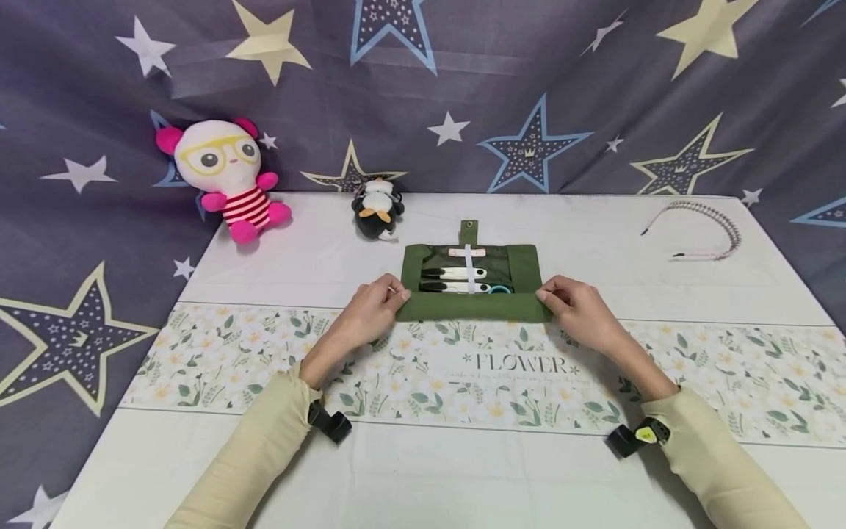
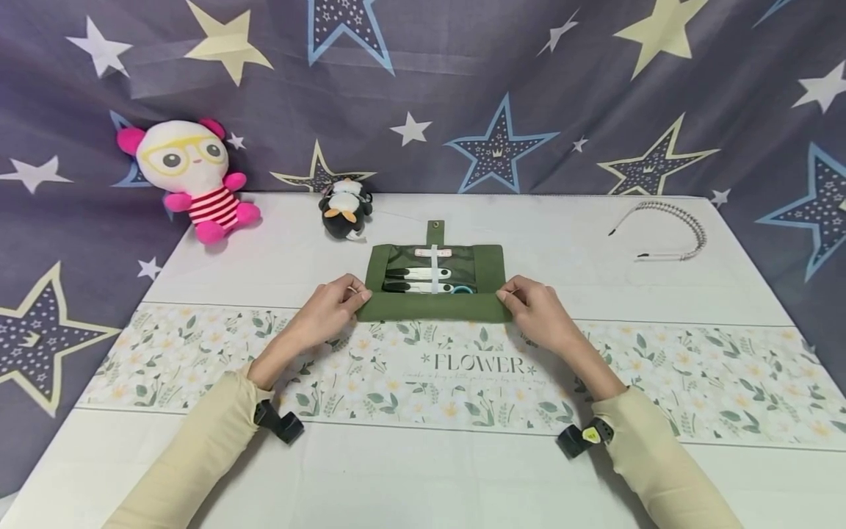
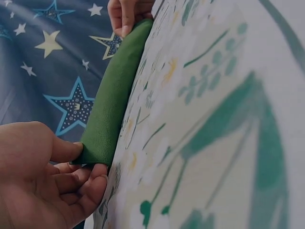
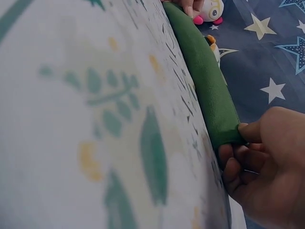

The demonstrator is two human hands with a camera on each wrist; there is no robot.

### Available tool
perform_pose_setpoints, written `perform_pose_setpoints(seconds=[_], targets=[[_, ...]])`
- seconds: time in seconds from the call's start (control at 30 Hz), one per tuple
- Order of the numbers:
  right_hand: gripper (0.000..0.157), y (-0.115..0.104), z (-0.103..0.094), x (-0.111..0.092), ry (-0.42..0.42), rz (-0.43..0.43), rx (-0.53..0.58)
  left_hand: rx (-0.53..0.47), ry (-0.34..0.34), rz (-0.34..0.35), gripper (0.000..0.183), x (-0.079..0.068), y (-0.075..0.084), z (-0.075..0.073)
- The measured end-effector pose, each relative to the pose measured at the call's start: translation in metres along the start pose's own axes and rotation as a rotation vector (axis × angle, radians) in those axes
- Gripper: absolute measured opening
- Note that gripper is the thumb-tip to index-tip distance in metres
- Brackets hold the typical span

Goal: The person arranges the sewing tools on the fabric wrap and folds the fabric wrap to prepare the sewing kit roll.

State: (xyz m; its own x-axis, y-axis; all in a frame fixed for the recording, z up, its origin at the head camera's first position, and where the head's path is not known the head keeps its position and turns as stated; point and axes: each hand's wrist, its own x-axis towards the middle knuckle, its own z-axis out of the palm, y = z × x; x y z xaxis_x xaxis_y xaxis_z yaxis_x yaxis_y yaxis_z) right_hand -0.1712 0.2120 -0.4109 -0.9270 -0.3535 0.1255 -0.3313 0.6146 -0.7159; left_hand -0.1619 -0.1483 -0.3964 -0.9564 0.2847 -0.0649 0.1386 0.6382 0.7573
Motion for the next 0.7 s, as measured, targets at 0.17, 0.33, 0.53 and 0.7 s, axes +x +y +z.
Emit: perform_pose_setpoints(seconds=[0.17, 0.33, 0.53, 0.7], targets=[[0.017, 0.001, 0.0, 0.0, 0.0, 0.008, 0.015, 0.002, 0.005, 0.005, 0.02, 0.001, -0.001, 0.0], [0.018, 0.002, 0.0, 0.001, 0.008, 0.015, 0.019, 0.023, 0.036, 0.08, 0.014, 0.0, -0.003, 0.0], [0.018, 0.0, 0.001, 0.001, 0.008, 0.014, 0.034, 0.348, 0.07, 0.366, 0.033, -0.009, -0.005, 0.001], [0.014, -0.002, 0.002, 0.002, -0.011, 0.036, 0.079, 0.644, 0.118, 0.573, 0.034, -0.011, -0.006, 0.003]])
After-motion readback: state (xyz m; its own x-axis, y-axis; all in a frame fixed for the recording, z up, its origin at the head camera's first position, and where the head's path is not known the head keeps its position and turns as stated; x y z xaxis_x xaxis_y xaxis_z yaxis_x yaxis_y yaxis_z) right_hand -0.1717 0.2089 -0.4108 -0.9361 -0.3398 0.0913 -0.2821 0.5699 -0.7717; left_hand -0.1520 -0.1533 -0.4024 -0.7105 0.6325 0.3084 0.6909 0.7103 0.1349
